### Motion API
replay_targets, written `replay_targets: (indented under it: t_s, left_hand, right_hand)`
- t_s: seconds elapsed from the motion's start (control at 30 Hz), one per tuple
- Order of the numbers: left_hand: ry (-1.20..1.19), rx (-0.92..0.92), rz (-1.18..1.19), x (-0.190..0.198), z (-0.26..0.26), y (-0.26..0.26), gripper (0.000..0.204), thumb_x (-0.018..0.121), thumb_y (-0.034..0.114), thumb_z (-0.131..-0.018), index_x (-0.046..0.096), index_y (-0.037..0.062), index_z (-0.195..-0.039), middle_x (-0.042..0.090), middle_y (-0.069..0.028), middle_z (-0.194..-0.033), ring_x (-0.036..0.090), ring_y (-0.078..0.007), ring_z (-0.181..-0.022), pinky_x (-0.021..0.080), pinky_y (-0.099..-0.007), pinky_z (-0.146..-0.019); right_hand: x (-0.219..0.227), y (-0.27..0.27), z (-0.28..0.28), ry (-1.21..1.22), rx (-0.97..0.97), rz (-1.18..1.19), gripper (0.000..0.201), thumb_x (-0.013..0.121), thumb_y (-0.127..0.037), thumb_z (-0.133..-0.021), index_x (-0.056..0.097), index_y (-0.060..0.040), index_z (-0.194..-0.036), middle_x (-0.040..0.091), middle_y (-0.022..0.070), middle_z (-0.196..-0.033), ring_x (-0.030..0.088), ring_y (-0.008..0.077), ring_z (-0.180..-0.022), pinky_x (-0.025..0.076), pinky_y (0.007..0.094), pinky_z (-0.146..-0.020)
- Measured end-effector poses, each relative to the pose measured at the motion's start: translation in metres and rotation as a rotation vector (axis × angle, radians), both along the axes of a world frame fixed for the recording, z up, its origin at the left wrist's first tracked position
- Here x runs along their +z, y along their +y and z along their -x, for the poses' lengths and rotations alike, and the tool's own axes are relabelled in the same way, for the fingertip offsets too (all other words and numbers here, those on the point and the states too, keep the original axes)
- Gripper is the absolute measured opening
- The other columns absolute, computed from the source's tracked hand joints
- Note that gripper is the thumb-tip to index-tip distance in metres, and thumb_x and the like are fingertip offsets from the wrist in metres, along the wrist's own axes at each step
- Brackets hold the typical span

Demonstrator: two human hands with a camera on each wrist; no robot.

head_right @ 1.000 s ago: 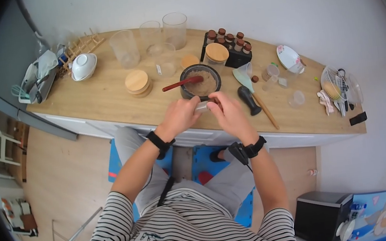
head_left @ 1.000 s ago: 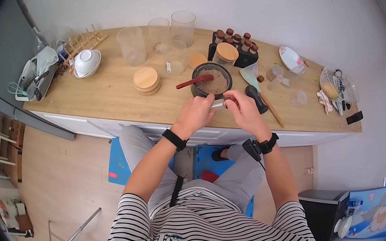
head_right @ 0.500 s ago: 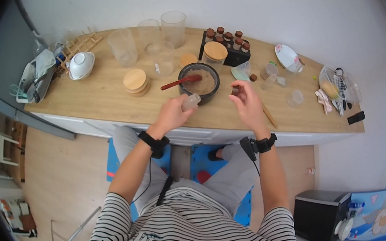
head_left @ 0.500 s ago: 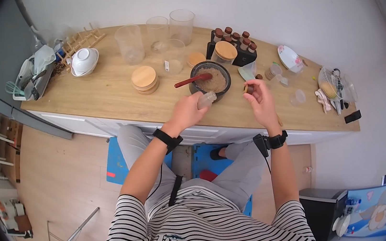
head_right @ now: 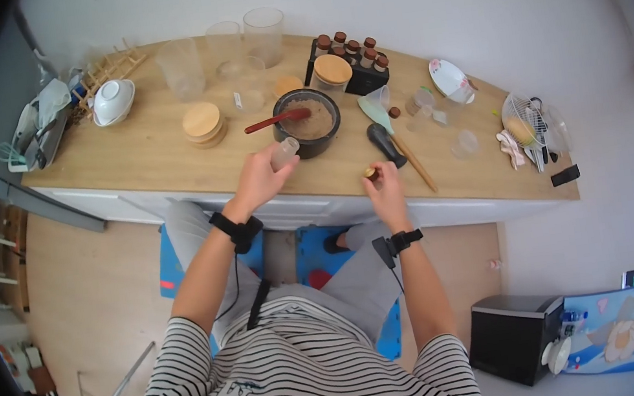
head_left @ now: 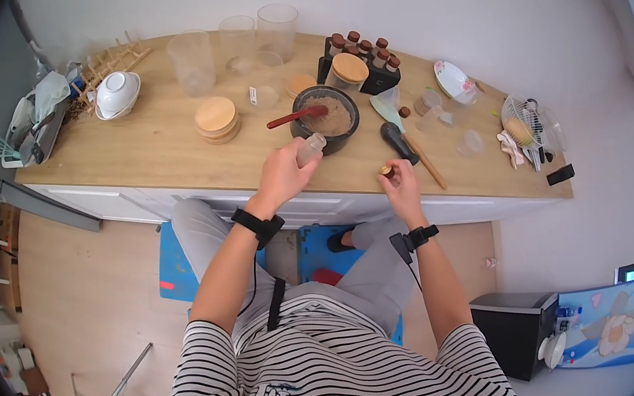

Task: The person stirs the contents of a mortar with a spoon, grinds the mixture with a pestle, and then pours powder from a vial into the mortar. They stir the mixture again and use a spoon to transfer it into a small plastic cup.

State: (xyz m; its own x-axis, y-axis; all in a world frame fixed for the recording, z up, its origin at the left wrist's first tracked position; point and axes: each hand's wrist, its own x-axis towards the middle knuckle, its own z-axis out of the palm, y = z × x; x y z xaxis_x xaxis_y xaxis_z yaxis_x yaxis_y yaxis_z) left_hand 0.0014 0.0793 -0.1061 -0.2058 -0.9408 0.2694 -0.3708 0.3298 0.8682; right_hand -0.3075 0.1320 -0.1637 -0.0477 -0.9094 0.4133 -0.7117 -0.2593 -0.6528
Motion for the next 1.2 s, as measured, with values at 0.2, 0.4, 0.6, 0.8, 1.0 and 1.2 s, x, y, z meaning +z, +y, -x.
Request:
replay_targets:
  t_s: [0.2,0.4,0.6,0.8,1.0,1.2]
  left_hand:
    - [0.022,0.029,0.072,0.006,-0.004,0.007,0.028,0.077,0.02,-0.092,0.07,-0.0016,-0.107,0.068,-0.0209,-0.076,0.064,-0.033,-0.063,0.052,-0.0384,-0.064]
    - [-0.073,0.052,0.032,0.022,-0.011,0.017,0.027,0.076,0.021,-0.092,0.07,-0.0013,-0.105,0.067,-0.0187,-0.074,0.062,-0.0278,-0.061,0.052,-0.0366,-0.064]
    - [-0.104,0.094,0.031,0.028,-0.012,0.016,0.028,0.075,0.025,-0.093,0.068,-0.0015,-0.099,0.067,-0.0237,-0.073,0.067,-0.0395,-0.066,0.052,-0.0422,-0.064]
    - [-0.033,0.159,0.042,0.032,-0.01,0.009,0.029,0.075,0.024,-0.094,0.07,-0.0019,-0.106,0.069,-0.0187,-0.073,0.066,-0.0302,-0.062,0.052,-0.0386,-0.063]
    - [0.036,0.249,0.083,0.039,-0.026,-0.004,0.022,0.075,0.021,-0.095,0.071,0.0002,-0.1,0.062,-0.0055,-0.07,0.051,-0.0131,-0.064,0.047,-0.0318,-0.061]
    - [0.112,0.272,0.144,0.045,-0.046,-0.01,0.02,0.076,0.02,-0.094,0.071,0.0004,-0.096,0.064,-0.0057,-0.071,0.053,-0.0133,-0.063,0.046,-0.0316,-0.06]
  right_hand:
    - [-0.007,-0.019,-0.001,0.217,-0.037,0.112,0.036,0.074,-0.003,-0.089,0.061,0.0031,-0.123,0.064,0.0188,-0.108,0.064,0.0327,-0.097,0.054,0.0403,-0.084]
    - [-0.007,-0.033,-0.012,0.375,-0.042,0.201,0.035,0.071,0.002,-0.084,0.061,0.0035,-0.117,0.062,0.0208,-0.106,0.057,0.0412,-0.1,0.048,0.0474,-0.088]
    - [-0.004,-0.031,-0.021,0.542,-0.147,0.174,0.032,0.076,-0.009,-0.084,0.062,0.0005,-0.111,0.062,0.0165,-0.102,0.056,0.0359,-0.099,0.048,0.0445,-0.089]
    - [0.05,-0.033,-0.044,0.541,-0.133,0.252,0.028,0.076,-0.011,-0.086,0.063,-0.0002,-0.108,0.061,0.0162,-0.103,0.059,0.0367,-0.096,0.049,0.0457,-0.085]
    - [0.112,-0.072,-0.12,0.405,0.305,0.365,0.033,0.077,-0.019,-0.086,0.062,-0.0029,-0.111,0.059,0.014,-0.101,0.066,0.0327,-0.095,0.056,0.044,-0.073]
    - [0.101,-0.111,-0.186,0.565,0.418,0.396,0.026,0.076,-0.019,-0.085,0.065,-0.006,-0.105,0.062,0.0123,-0.095,0.07,0.0314,-0.081,0.058,0.0438,-0.066]
